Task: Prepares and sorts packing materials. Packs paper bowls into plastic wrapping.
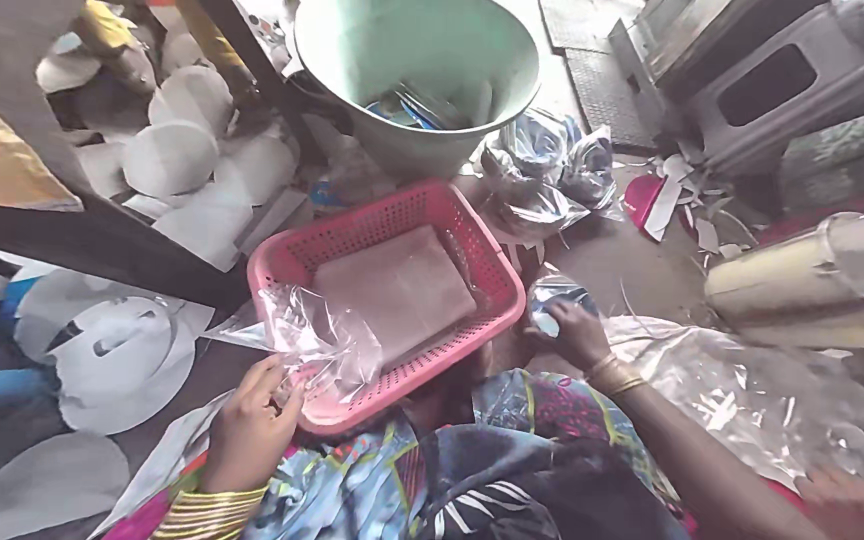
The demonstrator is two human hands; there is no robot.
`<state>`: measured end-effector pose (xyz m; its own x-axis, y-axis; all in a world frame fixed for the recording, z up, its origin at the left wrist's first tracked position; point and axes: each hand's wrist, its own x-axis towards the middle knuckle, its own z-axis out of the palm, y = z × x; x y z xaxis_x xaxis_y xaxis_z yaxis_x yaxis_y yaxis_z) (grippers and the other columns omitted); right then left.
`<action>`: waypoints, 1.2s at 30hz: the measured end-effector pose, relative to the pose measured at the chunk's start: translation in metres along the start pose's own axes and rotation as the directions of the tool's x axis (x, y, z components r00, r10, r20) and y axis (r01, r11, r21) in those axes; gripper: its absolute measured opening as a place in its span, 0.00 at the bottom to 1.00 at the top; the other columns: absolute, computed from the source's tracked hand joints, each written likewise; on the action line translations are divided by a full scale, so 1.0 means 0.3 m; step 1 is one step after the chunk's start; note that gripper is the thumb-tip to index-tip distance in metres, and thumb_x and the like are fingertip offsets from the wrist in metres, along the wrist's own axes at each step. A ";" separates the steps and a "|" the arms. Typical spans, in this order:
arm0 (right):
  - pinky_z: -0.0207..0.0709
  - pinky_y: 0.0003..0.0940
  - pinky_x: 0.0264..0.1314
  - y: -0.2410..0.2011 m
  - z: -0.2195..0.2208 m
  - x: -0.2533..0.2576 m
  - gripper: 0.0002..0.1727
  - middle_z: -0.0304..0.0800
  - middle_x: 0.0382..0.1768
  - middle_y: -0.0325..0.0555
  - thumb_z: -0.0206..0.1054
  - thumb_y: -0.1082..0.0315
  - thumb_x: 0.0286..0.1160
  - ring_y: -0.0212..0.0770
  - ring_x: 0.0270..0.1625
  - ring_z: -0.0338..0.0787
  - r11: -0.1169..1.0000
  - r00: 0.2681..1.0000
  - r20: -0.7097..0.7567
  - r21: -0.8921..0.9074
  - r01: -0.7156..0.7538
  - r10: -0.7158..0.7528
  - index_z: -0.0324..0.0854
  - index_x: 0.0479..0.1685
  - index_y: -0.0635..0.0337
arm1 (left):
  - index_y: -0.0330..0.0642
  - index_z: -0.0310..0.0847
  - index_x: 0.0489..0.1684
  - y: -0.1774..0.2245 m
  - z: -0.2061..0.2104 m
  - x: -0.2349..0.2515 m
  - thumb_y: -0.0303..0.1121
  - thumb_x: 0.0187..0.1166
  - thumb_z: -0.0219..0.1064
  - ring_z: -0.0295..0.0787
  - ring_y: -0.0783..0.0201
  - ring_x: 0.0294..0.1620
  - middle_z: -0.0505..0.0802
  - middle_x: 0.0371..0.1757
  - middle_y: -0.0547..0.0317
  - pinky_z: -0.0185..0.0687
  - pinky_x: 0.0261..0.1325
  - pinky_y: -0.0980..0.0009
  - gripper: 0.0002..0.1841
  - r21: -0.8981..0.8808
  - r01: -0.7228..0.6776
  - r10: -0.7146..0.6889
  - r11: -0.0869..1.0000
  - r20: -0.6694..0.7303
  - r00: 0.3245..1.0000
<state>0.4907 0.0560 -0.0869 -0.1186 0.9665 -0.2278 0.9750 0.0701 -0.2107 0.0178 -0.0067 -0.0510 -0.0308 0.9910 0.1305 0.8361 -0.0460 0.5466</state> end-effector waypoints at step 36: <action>0.74 0.68 0.69 0.020 -0.133 -0.028 0.34 0.91 0.64 0.60 0.65 0.41 0.74 0.63 0.68 0.88 0.996 0.978 -0.205 0.064 0.055 -0.040 0.88 0.63 0.62 | 0.27 0.89 0.54 -0.027 0.005 0.008 0.32 0.70 0.63 0.92 0.40 0.46 0.92 0.56 0.32 0.84 0.48 0.42 0.20 -0.027 -0.044 0.045 0.999 0.043 0.998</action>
<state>0.5051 0.0582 -0.0482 -0.1170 0.9929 -0.0195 0.9532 0.1068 -0.2828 0.0118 -0.0038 -0.0562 0.0303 0.9924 0.1191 0.8213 -0.0927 0.5629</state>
